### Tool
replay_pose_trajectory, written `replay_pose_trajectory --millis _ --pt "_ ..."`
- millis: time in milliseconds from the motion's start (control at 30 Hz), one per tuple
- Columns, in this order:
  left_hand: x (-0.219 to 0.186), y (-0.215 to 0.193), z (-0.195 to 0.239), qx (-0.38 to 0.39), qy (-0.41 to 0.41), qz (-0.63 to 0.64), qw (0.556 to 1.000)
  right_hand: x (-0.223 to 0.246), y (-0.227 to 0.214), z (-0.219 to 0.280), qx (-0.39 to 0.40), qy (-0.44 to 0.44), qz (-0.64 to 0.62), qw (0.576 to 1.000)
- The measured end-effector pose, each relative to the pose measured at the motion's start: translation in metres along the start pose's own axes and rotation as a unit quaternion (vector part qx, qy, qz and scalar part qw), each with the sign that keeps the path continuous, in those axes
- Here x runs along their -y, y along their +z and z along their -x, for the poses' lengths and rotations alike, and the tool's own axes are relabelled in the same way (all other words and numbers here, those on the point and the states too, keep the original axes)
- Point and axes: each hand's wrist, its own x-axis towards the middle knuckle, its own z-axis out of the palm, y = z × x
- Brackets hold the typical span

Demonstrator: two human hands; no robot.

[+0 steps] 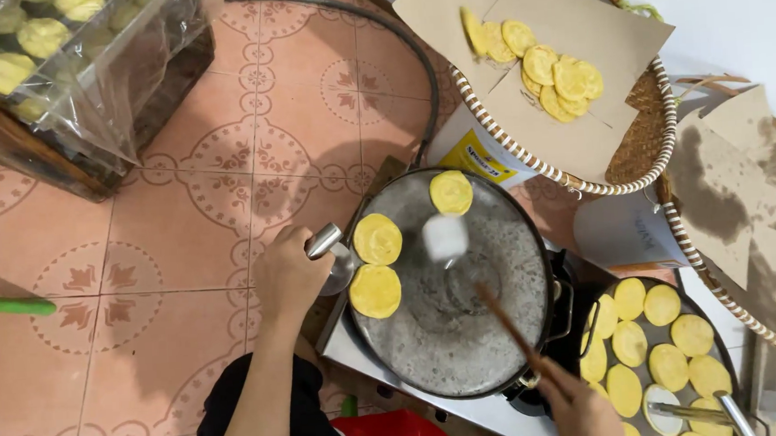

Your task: Flipping and pressing thin yellow dough discs on a griddle.

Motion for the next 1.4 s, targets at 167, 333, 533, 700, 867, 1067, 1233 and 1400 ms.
replay_pose_trajectory --millis 167,333,533,700,867,1067,1233,1400 --pt "0.005 -0.003 0.001 -0.010 0.010 -0.018 1.000 0.016 -0.002 0.000 0.073 0.003 0.053 0.996" --pt "0.001 -0.004 0.001 0.013 0.004 -0.020 1.000 0.064 0.015 -0.031 0.115 -0.076 0.011 0.990" --pt "-0.005 -0.003 0.000 0.016 0.001 -0.003 1.000 0.025 0.072 -0.033 0.089 -0.080 -0.144 0.982" --pt "0.000 0.002 0.001 0.015 0.006 -0.019 1.000 0.055 0.098 0.036 -0.154 -0.106 -0.054 0.981" --pt "-0.004 -0.001 -0.001 0.014 0.003 -0.014 1.000 0.059 0.117 0.042 -0.252 -0.211 -0.052 0.943" --pt "-0.004 0.000 0.001 0.015 0.011 -0.016 1.000 0.051 0.105 0.012 -0.119 -0.080 -0.029 0.989" --pt "-0.003 0.005 0.002 -0.003 0.021 -0.023 1.000 0.053 0.093 -0.023 -0.117 -0.110 -0.034 0.986" --pt "-0.005 0.000 0.001 0.012 0.024 -0.009 1.000 -0.007 0.038 0.025 -0.055 -0.130 -0.069 0.988"
